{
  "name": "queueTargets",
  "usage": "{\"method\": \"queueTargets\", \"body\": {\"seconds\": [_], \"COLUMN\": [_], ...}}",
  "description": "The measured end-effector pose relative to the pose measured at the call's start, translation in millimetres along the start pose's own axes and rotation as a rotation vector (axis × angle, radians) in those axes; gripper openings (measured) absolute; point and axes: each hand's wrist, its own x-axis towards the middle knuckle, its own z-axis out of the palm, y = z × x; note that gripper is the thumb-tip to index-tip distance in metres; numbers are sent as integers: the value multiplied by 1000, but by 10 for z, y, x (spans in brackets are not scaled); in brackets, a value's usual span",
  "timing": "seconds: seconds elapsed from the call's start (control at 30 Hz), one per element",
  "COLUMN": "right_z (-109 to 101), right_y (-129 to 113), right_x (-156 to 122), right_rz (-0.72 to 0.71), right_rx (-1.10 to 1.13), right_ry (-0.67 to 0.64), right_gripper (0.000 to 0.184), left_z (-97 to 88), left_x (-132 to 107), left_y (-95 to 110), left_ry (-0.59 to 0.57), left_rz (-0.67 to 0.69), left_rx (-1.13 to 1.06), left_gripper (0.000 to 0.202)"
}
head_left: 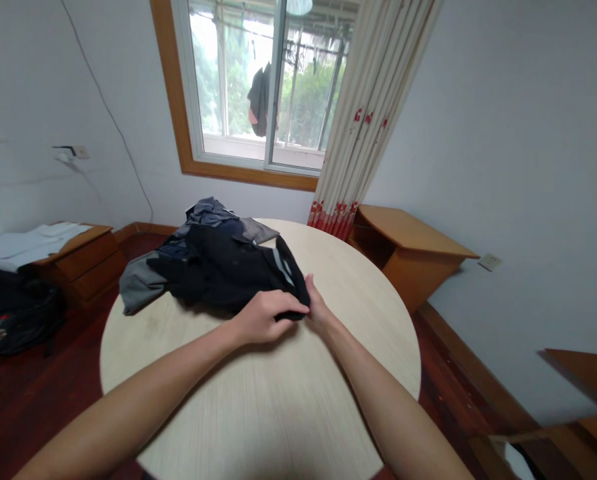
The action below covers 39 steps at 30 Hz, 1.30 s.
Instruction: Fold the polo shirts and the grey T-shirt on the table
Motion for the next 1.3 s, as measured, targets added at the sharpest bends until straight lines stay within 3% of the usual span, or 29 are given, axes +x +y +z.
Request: {"method": "queueTargets", "body": {"seconds": [0.07, 0.17, 0.33, 0.4, 0.5, 0.6, 0.7, 0.8, 1.0, 1.1, 1.17, 1.3], "right_z": [48, -1, -327, -541, -913, -1199, -1278, -1207, -999, -865, -786, -761], "right_y": [-27, -84, -88, -36, 57, 130, 181, 197, 152, 136, 123, 92], "right_x": [-24, -47, 44, 155, 335, 420, 382, 293, 182, 173, 171, 170], "right_rz": [31, 69, 86, 51, -33, -128, -192, -211, -225, -223, -229, -227], "right_rx": [94, 139, 142, 160, 126, -131, -547, -788, -836, -862, -891, -920], "right_ry": [1, -18, 17, 175, 533, 734, 637, 453, 140, 97, 109, 161], "right_gripper": [69, 49, 47, 45, 48, 57, 65, 68, 78, 74, 62, 40], "left_z": [90, 51, -236, -316, -379, -434, -494, -514, -393, -296, -248, -245], "left_x": [-15, -5, 14, -32, -137, -213, -236, -232, -196, -163, -139, -109], "left_y": [77, 74, -183, -351, -588, -721, -744, -724, -684, -653, -627, -592], "left_ry": [-104, -133, -189, -221, -255, -317, -383, -472, -536, -532, -537, -550], "left_rz": [66, 95, -62, -193, -435, -647, -721, -683, -566, -583, -582, -547], "left_rx": [-41, -37, 194, 337, 548, 618, 583, 522, 433, 481, 517, 523], "left_gripper": [36, 55, 45, 46, 72, 95, 102, 106, 107, 105, 93, 42]}}
